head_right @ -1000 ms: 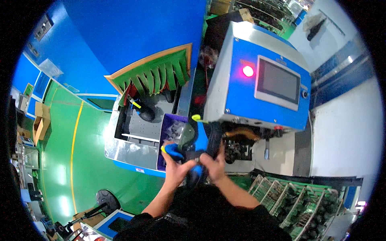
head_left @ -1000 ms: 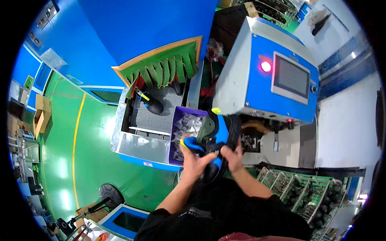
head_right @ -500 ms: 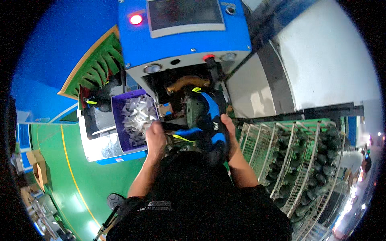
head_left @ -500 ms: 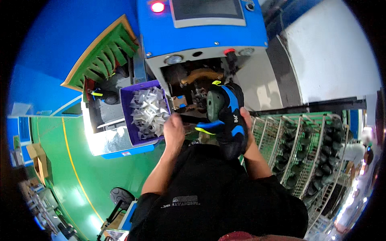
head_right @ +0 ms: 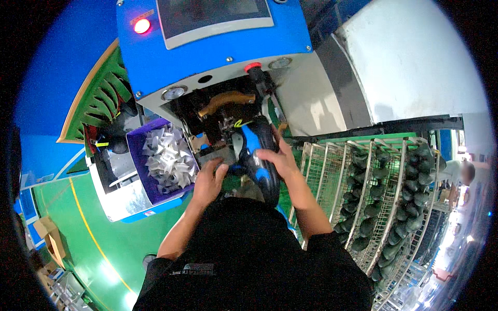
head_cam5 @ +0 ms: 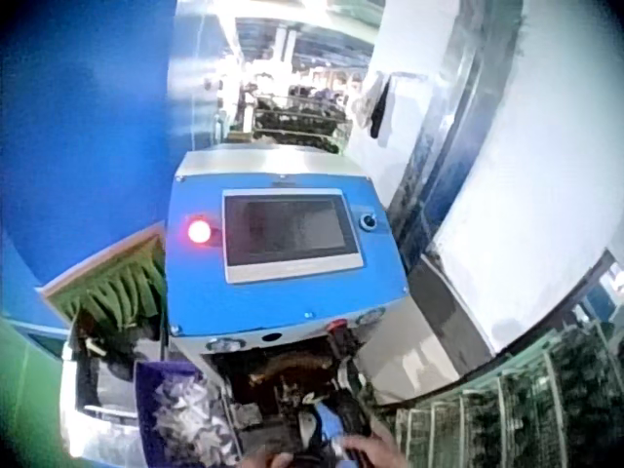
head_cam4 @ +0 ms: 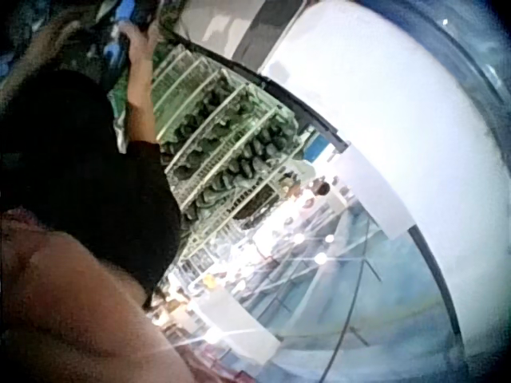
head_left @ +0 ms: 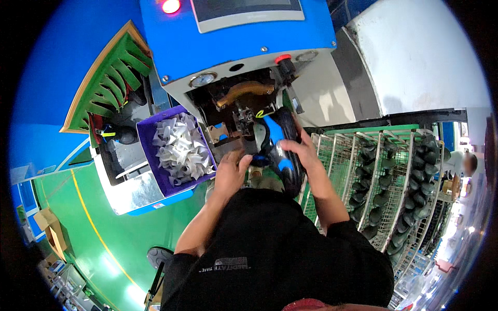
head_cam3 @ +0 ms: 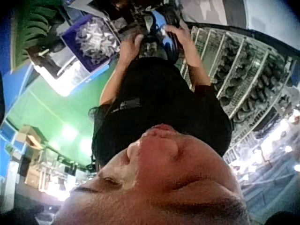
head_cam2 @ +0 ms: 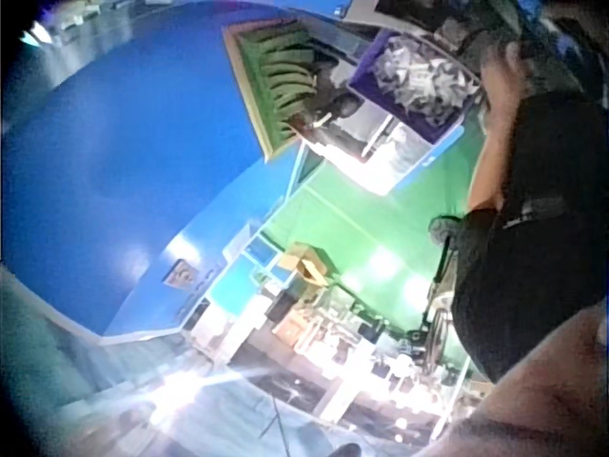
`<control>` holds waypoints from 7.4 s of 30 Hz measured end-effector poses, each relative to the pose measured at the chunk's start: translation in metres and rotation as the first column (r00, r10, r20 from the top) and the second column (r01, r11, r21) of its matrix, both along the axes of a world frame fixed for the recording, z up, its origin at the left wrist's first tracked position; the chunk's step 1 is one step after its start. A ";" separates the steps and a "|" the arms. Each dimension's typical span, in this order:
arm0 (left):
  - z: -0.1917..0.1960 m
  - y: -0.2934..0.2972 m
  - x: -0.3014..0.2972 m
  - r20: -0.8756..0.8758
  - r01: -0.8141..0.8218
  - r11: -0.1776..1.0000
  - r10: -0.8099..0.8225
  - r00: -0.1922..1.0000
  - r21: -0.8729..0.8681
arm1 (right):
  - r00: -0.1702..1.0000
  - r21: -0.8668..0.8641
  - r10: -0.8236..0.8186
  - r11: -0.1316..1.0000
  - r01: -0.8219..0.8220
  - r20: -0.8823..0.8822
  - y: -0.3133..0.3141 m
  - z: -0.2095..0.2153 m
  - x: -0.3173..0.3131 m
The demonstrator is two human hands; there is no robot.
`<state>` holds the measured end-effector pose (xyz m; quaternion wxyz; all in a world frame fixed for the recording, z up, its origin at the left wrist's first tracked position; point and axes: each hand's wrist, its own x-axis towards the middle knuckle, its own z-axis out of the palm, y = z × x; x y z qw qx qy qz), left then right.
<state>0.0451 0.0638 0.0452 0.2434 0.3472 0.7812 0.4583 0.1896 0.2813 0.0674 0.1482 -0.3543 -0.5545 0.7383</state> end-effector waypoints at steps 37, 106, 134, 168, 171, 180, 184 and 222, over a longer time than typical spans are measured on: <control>0.012 0.005 -0.035 1.000 0.244 0.970 0.004 -0.026 0.002 | 0.947 0.958 -0.200 0.194 -0.213 0.251 -0.122 0.012 0.006; -0.065 -0.372 -0.114 0.042 -0.694 0.716 0.698 0.715 -0.075 | 0.989 0.551 -0.114 0.833 0.042 0.096 0.031 -0.081 0.072; -0.261 -0.301 -0.395 0.908 -0.961 0.257 0.369 0.199 0.105 | 0.969 0.800 0.106 -0.549 0.243 -0.222 -0.044 0.070 -0.273; 0.108 -0.037 0.033 0.717 0.343 0.901 -0.423 0.554 0.266 | 0.960 -0.659 -0.020 0.731 -0.177 -0.280 -0.010 0.002 0.041; 0.100 -0.025 0.039 0.747 0.326 0.943 -0.258 0.612 0.059 | 0.971 -0.351 0.235 0.907 -0.234 -0.040 0.024 -0.020 0.059; 0.032 0.016 0.001 0.583 0.033 0.985 0.072 0.809 -0.168 | 0.960 -0.294 0.276 0.916 -0.274 -0.036 -0.006 -0.005 0.032; 0.034 -0.004 -0.003 0.041 -0.004 0.988 0.011 0.999 -0.156 | 0.983 0.081 0.170 0.981 -0.175 0.066 0.000 0.014 0.003; -0.035 -0.027 -0.049 0.992 0.167 0.985 -0.062 0.113 0.043 | 0.837 0.890 -0.313 0.235 -0.390 0.449 -0.108 0.008 -0.028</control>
